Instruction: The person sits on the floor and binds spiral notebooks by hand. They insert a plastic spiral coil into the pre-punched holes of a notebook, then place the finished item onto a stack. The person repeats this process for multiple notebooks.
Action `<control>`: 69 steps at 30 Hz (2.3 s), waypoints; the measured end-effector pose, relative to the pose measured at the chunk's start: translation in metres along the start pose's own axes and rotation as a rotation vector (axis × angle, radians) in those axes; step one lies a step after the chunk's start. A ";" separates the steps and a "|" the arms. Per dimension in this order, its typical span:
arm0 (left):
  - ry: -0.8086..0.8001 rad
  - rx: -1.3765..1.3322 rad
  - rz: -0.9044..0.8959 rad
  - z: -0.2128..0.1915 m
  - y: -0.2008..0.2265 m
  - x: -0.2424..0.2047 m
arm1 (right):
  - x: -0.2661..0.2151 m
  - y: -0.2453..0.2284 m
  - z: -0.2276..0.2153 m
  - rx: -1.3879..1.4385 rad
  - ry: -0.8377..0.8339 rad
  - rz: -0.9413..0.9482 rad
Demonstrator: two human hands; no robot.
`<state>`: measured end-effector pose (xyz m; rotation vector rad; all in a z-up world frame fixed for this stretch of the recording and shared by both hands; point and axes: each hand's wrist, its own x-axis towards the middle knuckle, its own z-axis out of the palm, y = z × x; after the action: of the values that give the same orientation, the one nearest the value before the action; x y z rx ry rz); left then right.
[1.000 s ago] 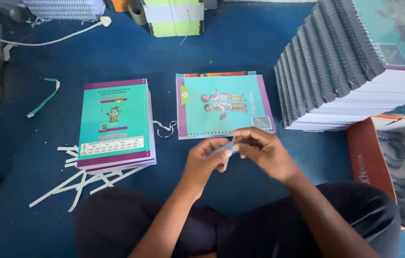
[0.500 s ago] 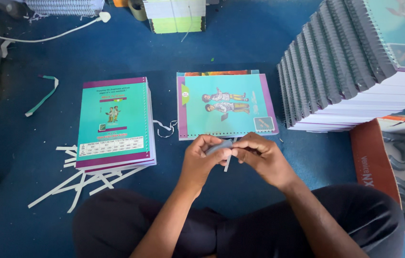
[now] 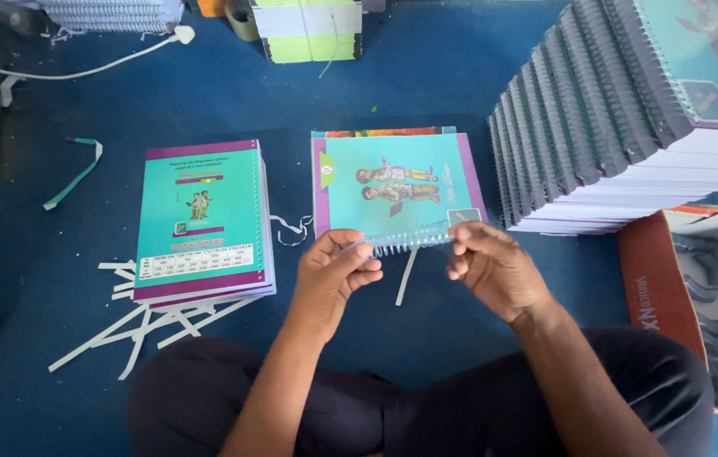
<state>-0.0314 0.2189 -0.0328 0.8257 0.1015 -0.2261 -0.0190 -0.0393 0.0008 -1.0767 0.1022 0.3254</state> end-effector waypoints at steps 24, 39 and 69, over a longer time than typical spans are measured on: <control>0.105 0.071 -0.312 -0.019 -0.009 0.002 | 0.000 0.003 0.018 -0.249 0.132 0.069; 0.199 0.251 -0.057 -0.029 0.037 -0.010 | 0.014 -0.010 -0.009 -0.048 0.354 0.096; 0.866 -0.358 0.277 -0.230 0.241 -0.081 | 0.053 -0.054 -0.083 0.471 0.625 -0.156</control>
<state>-0.0528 0.5594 -0.0011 0.5218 0.8109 0.4174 0.0540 -0.1244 -0.0054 -0.6789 0.6187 -0.1830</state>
